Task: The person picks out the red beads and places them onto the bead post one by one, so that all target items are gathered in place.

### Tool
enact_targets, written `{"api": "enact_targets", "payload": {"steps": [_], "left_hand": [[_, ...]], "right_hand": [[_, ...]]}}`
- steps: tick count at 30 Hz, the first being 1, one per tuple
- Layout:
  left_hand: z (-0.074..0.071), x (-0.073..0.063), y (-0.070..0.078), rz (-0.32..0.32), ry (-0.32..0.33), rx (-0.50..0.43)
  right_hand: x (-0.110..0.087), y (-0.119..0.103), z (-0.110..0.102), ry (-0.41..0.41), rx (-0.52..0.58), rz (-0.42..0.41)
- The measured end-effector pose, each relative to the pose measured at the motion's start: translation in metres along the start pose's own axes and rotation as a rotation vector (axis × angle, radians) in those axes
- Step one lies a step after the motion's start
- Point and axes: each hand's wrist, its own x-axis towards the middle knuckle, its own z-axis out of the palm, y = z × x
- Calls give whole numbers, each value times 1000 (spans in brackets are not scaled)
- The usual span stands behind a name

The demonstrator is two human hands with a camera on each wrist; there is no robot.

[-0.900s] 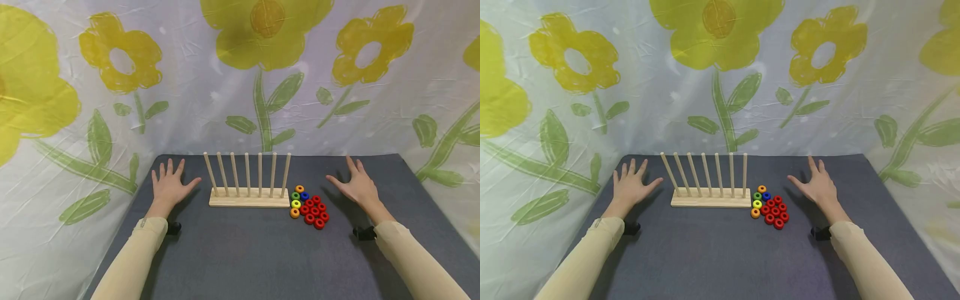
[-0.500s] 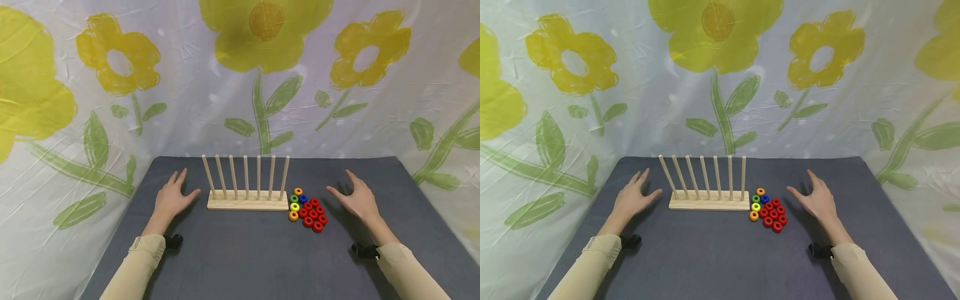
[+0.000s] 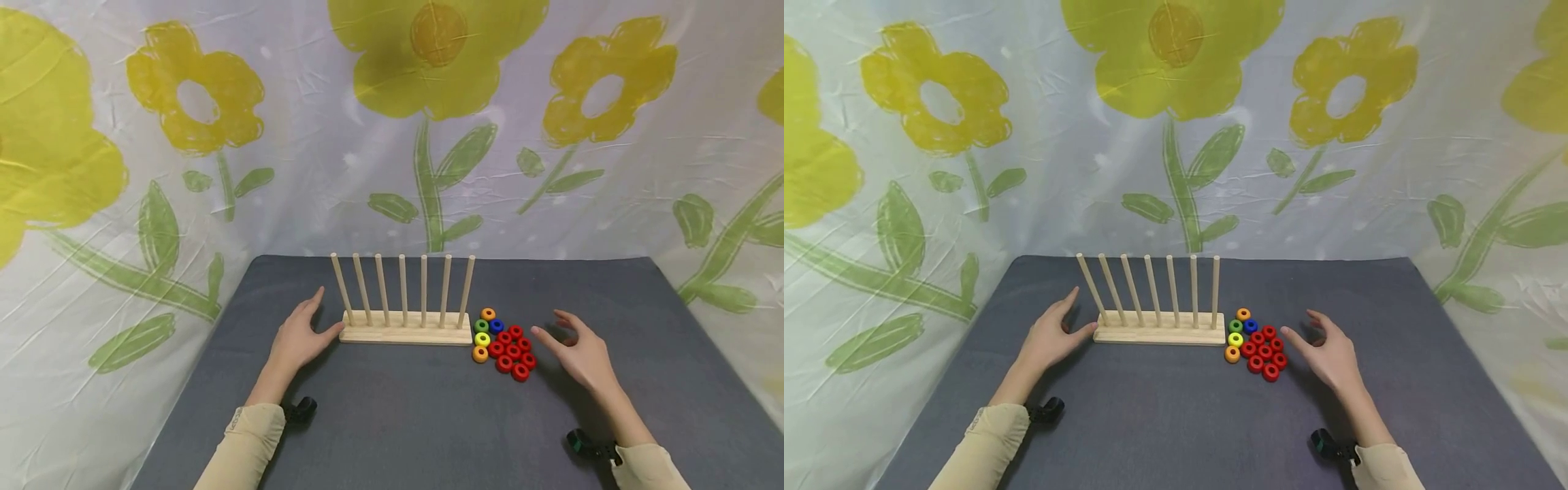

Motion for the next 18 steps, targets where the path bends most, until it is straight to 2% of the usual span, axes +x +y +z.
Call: {"api": "enact_targets", "payload": {"steps": [7,14,18], "left_hand": [[13,-7,4,-20,1,-85],[22,-10,9,-34,-11,-167],[28,-7,13,-31,-25,-189]], "right_hand": [[-15,-1,6,-37,42,19],[-22,0,16,5,106,-33],[-23,2,22,32,145,-96]]}}
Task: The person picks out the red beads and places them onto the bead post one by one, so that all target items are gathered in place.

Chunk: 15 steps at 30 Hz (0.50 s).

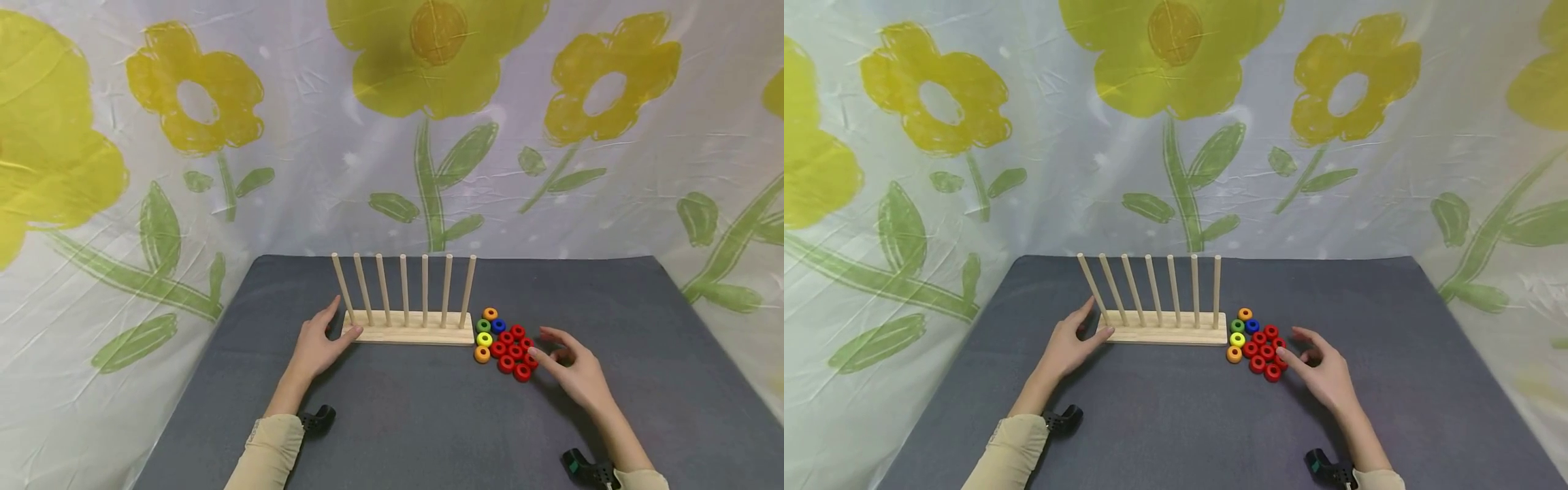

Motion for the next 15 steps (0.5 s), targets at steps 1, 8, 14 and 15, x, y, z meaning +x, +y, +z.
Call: {"api": "enact_targets", "payload": {"steps": [1,8,14,15], "left_hand": [[1,2,0,-1,-1,-1],[9,12,-1,-1,2,-27],[22,7,-5,13,22,-25],[22,6,-5,14,25,-20]], "right_hand": [[0,1,1,5,12,-20],[1,10,9,49,95,-120],[-2,13,9,21,105,-115],[-3,14,9,14,105,-111]]}}
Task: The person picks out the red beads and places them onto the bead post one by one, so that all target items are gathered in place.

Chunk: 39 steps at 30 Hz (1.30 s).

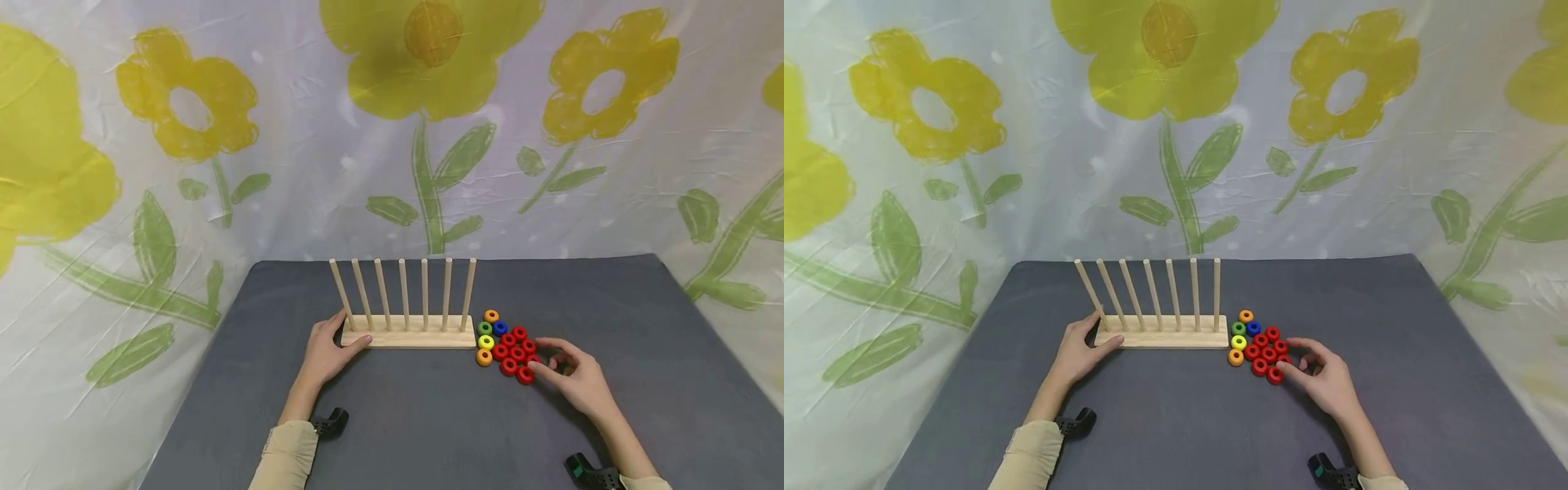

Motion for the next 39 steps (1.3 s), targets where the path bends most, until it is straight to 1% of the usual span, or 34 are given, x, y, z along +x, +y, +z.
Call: {"api": "enact_targets", "payload": {"steps": [5,9,11,14,18,21,23,30,36,39], "left_hand": [[1,-5,-2,0,3,41],[2,-5,-1,6,-8,69],[3,-4,-1,21,-4,82],[4,-3,0,19,1,76],[4,-1,-1,-10,-2,46],[4,-1,-1,-19,-3,48],[4,-1,-1,-20,-3,52],[2,-2,1,-30,4,44],[3,-1,2,-32,5,39],[3,0,1,-13,13,47]], "right_hand": [[-1,2,2,-7,-18,10],[-3,3,1,16,-38,-1],[-4,4,1,26,-46,-16],[-4,5,0,21,-46,-41],[-3,7,0,14,-46,-64],[-2,9,-1,11,-48,-72],[-1,9,-2,0,-47,-73],[1,13,-8,-99,0,-44],[2,13,-10,-107,-5,-41],[2,12,-9,-97,-12,-40]]}}
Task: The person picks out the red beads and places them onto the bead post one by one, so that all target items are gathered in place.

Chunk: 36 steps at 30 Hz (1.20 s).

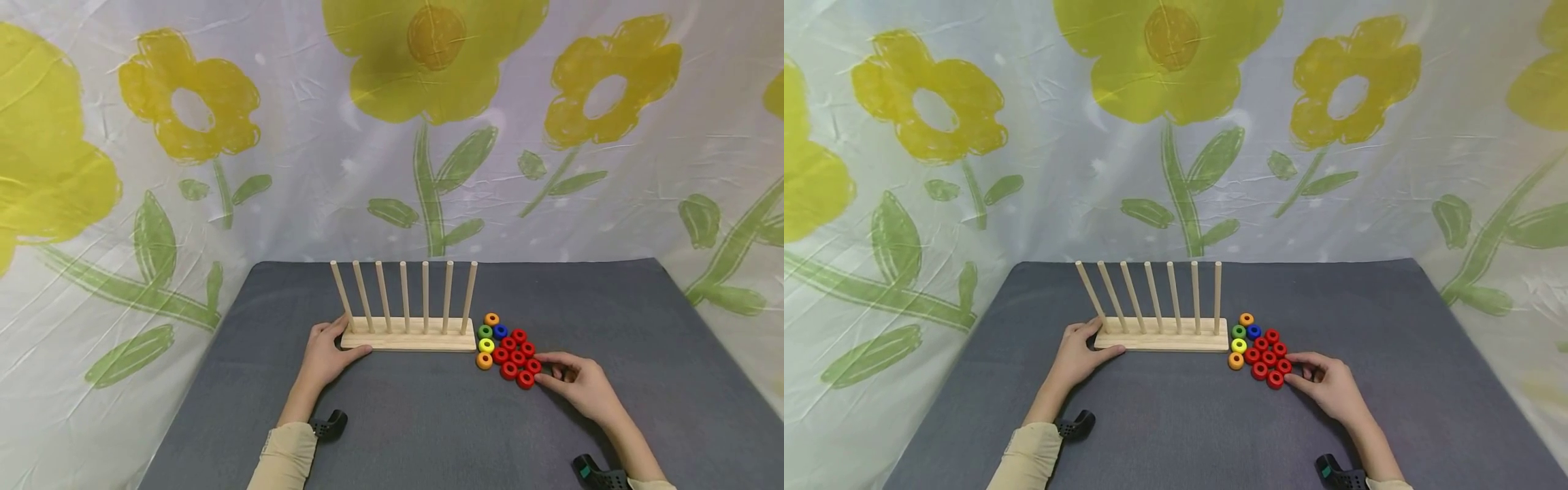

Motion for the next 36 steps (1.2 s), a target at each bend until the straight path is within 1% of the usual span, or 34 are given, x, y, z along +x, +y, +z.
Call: {"api": "enact_targets", "payload": {"steps": [5,12,17,27,36], "left_hand": [[0,0,0,36,11,20],[0,-1,0,53,9,42],[0,-1,0,49,-5,41],[0,-2,1,50,-3,49],[0,-2,0,53,8,57]], "right_hand": [[0,1,2,15,-5,-2],[-1,3,5,29,-5,-19],[-2,1,5,36,-3,-26],[-4,0,7,48,4,-19],[-5,-1,8,84,52,-70]]}}
